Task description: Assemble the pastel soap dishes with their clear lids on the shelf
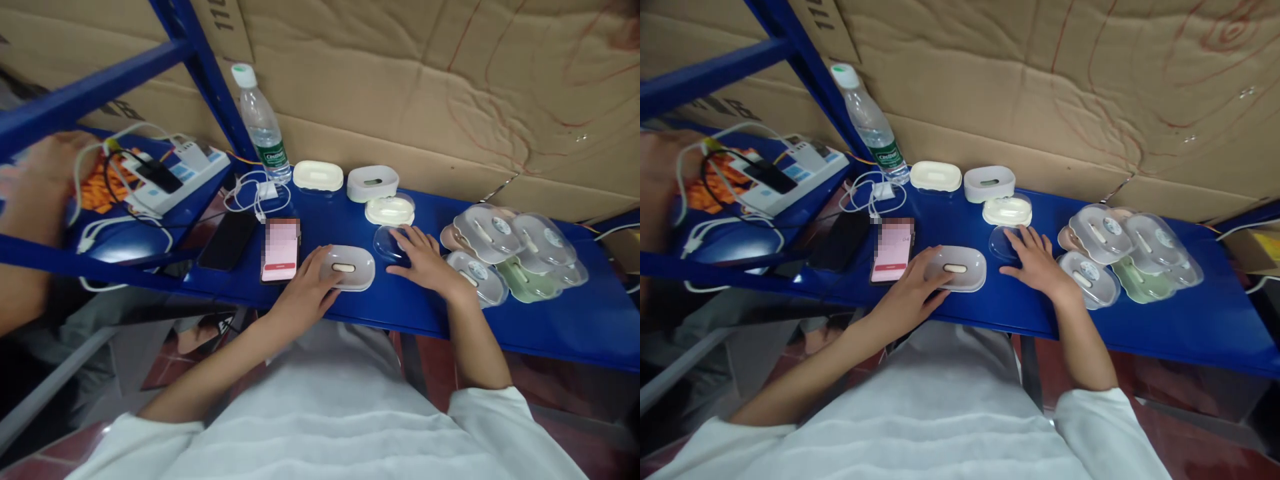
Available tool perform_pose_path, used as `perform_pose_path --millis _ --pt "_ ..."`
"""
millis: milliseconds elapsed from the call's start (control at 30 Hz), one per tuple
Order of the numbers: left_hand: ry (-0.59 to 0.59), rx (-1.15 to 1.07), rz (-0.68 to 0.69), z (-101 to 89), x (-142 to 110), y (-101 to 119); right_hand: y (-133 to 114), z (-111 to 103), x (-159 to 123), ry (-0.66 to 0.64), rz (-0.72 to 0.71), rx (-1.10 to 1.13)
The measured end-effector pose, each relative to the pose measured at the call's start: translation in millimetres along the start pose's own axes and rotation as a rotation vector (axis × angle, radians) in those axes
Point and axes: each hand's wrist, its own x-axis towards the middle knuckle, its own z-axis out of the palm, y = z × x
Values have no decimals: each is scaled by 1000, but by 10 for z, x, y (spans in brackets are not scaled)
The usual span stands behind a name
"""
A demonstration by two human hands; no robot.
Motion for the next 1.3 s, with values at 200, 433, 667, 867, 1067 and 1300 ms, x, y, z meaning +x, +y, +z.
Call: perform_pose_path --millis 200,433,667,867,1067,1300 --pt "130 -302 -187 247 -183 90 -128 -83 38 211 -144 185" --pt "214 -405 -181 409 -151 47 -559 122 46 186 -480 160" --pt "233 -377 -201 454 -173 36 -716 311 -36 282 -552 -84" --pt "234 -305 -219 510 -186 26 -699 431 -26 372 -532 -6" --pt "217 -279 -224 504 -187 17 -663 402 -32 294 -495 -4" --pt "195 -279 -242 461 -182 38 -584 357 37 168 -429 130"
